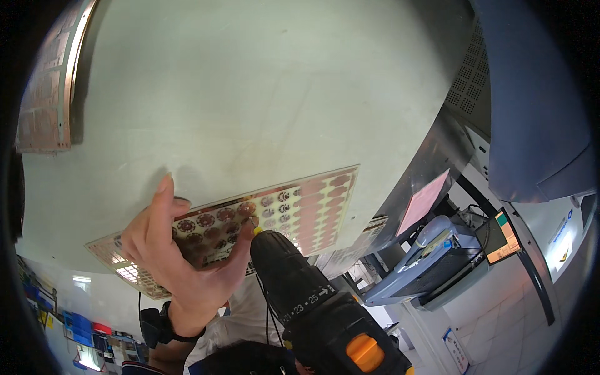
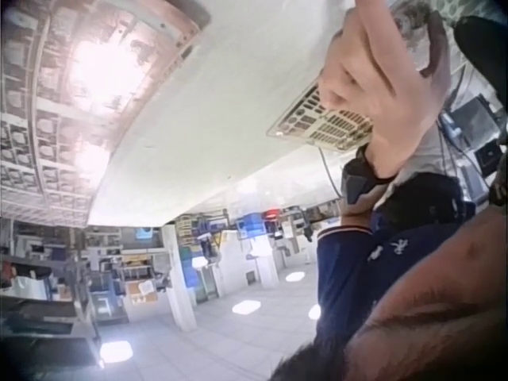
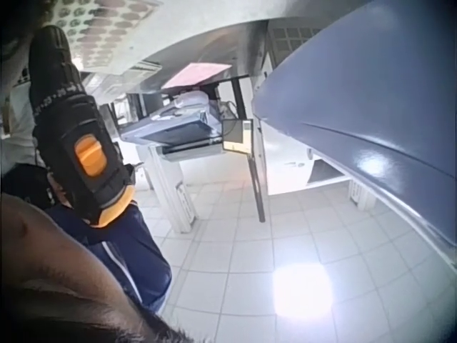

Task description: Drilling holes into industrial metal sheets using a power drill on a workbench.

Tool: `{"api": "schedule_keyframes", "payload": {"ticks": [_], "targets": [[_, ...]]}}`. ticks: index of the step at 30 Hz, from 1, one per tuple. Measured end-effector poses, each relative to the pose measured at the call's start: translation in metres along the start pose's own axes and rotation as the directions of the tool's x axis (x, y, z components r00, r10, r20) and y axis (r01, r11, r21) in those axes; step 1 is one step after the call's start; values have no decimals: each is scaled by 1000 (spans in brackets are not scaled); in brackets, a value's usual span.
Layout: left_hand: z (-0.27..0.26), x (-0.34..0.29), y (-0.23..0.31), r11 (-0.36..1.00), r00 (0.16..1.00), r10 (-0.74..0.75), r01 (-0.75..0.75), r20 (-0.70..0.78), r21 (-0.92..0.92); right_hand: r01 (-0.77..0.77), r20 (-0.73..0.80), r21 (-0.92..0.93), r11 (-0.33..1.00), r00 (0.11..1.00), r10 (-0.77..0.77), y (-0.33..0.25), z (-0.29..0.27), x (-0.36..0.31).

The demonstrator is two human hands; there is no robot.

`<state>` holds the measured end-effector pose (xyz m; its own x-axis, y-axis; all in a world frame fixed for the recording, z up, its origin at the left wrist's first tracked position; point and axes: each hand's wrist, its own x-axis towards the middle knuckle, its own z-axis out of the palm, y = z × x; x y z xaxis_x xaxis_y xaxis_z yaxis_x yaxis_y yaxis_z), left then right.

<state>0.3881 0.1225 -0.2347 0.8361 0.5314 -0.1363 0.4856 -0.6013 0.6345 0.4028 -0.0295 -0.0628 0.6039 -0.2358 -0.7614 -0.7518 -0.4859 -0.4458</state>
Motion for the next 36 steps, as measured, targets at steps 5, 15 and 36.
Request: {"api": "schedule_keyframes", "payload": {"ticks": [5,15,36], "targets": [[-2,-1,-2,1000,1000,20,-20,-6,5,-17,8,-31,999,1000,17,-1,1,0],[0,-2,-4,1000,1000,15,-14,-10,17,-34,10,-76,997,999,35,1,0,0],[-1,-3,0,999,1000,-8,8,14,48,-72,48,-323,944,995,92,0,-9,-2]]}}
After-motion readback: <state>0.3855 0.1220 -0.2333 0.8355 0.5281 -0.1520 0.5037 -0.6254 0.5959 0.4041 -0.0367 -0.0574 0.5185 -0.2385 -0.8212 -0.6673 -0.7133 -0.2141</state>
